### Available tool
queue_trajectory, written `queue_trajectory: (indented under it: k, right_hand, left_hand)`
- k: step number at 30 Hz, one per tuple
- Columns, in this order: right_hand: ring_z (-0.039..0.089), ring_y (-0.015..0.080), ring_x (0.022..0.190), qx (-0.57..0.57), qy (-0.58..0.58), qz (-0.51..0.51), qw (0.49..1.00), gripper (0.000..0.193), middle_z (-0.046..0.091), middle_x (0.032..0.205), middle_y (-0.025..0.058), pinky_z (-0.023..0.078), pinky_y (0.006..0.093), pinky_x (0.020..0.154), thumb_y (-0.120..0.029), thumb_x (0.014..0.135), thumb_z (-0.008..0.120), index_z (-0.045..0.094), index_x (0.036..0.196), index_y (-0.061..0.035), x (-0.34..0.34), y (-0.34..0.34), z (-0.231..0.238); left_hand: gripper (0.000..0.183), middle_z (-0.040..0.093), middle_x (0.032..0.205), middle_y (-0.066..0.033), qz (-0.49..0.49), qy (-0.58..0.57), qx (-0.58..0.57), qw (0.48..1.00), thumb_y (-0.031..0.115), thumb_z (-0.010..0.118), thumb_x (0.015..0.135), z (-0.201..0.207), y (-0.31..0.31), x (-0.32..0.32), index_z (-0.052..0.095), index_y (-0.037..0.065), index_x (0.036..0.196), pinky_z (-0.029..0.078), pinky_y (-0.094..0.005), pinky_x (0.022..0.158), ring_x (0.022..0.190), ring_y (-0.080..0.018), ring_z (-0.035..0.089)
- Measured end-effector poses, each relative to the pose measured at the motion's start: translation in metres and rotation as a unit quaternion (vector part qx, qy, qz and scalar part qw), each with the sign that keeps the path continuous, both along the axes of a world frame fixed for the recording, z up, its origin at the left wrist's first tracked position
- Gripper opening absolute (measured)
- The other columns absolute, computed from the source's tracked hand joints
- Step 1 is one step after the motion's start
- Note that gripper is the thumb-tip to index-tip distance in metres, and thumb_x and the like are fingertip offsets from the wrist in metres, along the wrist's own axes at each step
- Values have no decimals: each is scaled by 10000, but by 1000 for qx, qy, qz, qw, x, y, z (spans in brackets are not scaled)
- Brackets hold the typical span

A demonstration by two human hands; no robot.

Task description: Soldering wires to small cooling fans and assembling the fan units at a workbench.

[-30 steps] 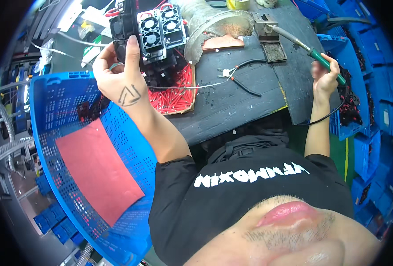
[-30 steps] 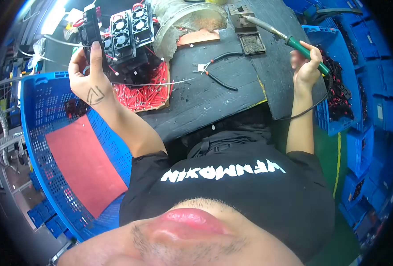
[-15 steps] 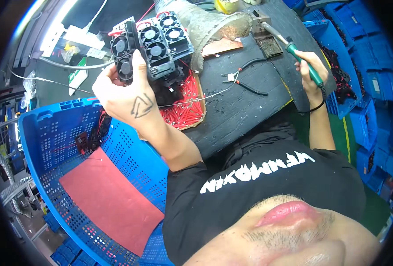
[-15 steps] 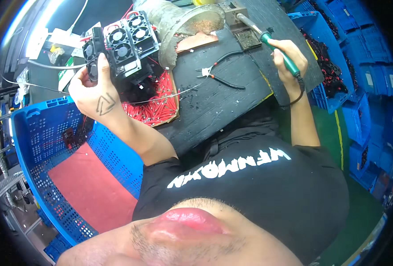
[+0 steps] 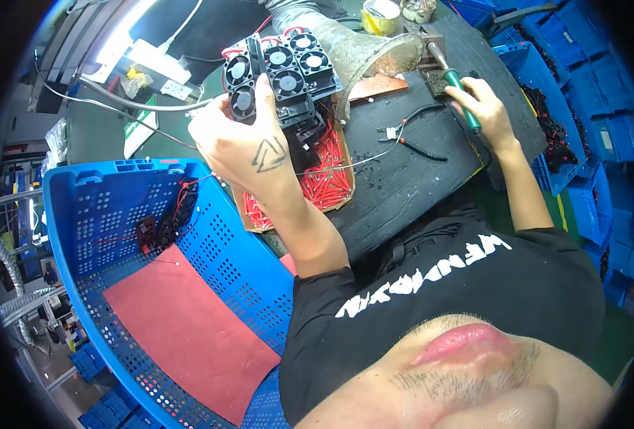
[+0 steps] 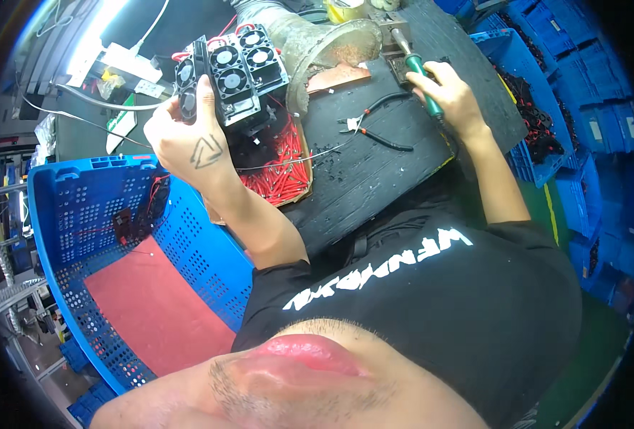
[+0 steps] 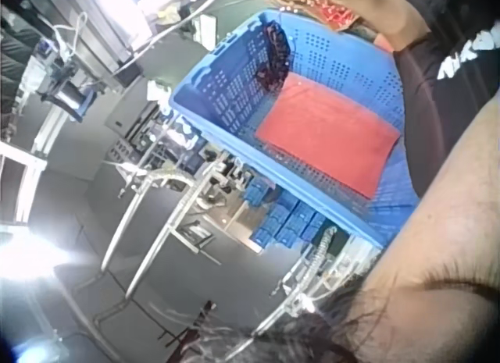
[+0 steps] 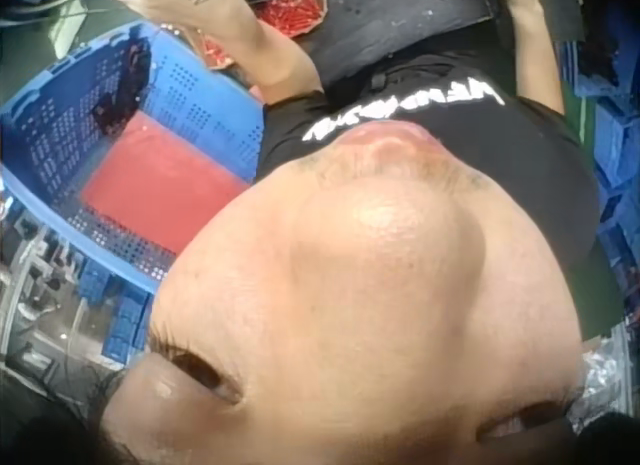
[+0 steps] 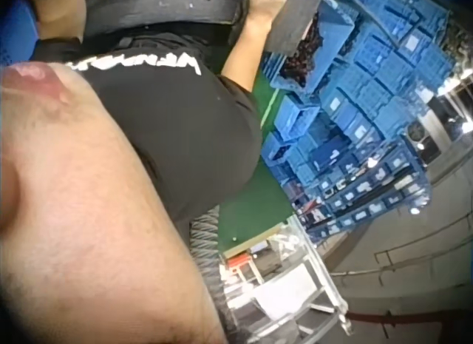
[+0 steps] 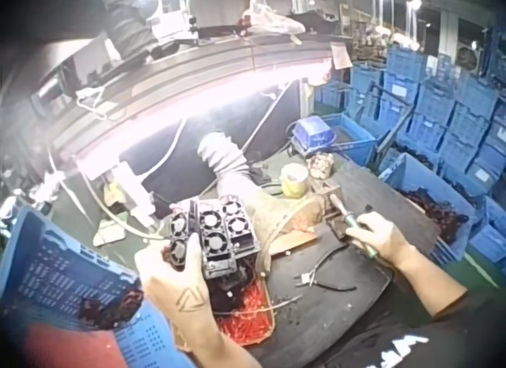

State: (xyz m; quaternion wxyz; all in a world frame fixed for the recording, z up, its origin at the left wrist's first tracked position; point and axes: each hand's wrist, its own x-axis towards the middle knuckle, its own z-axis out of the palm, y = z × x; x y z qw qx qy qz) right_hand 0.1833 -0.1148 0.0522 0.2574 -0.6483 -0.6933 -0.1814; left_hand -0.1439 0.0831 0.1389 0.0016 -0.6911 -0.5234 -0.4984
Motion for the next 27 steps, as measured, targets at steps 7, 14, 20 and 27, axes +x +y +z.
queue_trajectory:
  k: [7,14,20,27]
  right_hand:
    - [666,321,1016,-1,-17,17,1000,439,639,1159,181,580,364,831,24,763,756,722,1176,-119,10,21,-20]
    - [613,341,1143,-127,35,-46,990,585,627,1225,172,486,391,1008,72,837,574,626,1373,-156,16,16,-4]
    - [626,340,1091,-50,21,-83,995,580,672,1164,178,482,395,993,119,790,526,640,1328,-64,15,14,26]
    - [644,314,856,36,137,156,977,326,676,936,148,521,404,782,108,700,534,702,965,22,-98,40,82]
  left_hand:
    - [545,641,961,-206,-44,31,3,999,429,838,780,3,-5,-2,683,-40,1010,487,-460,869,952,-386,614]
    - [414,658,1009,-215,-105,-64,-76,990,312,797,845,8,-6,-5,701,-53,1014,471,-435,904,995,-367,608]
    - [341,624,1000,-174,-120,-101,-114,981,220,798,840,12,-8,-10,688,-31,1045,497,-381,810,912,-296,603]
    - [388,576,1070,-154,-123,-119,-99,980,202,808,821,12,-2,-11,648,-3,1110,486,-358,784,931,-261,564]
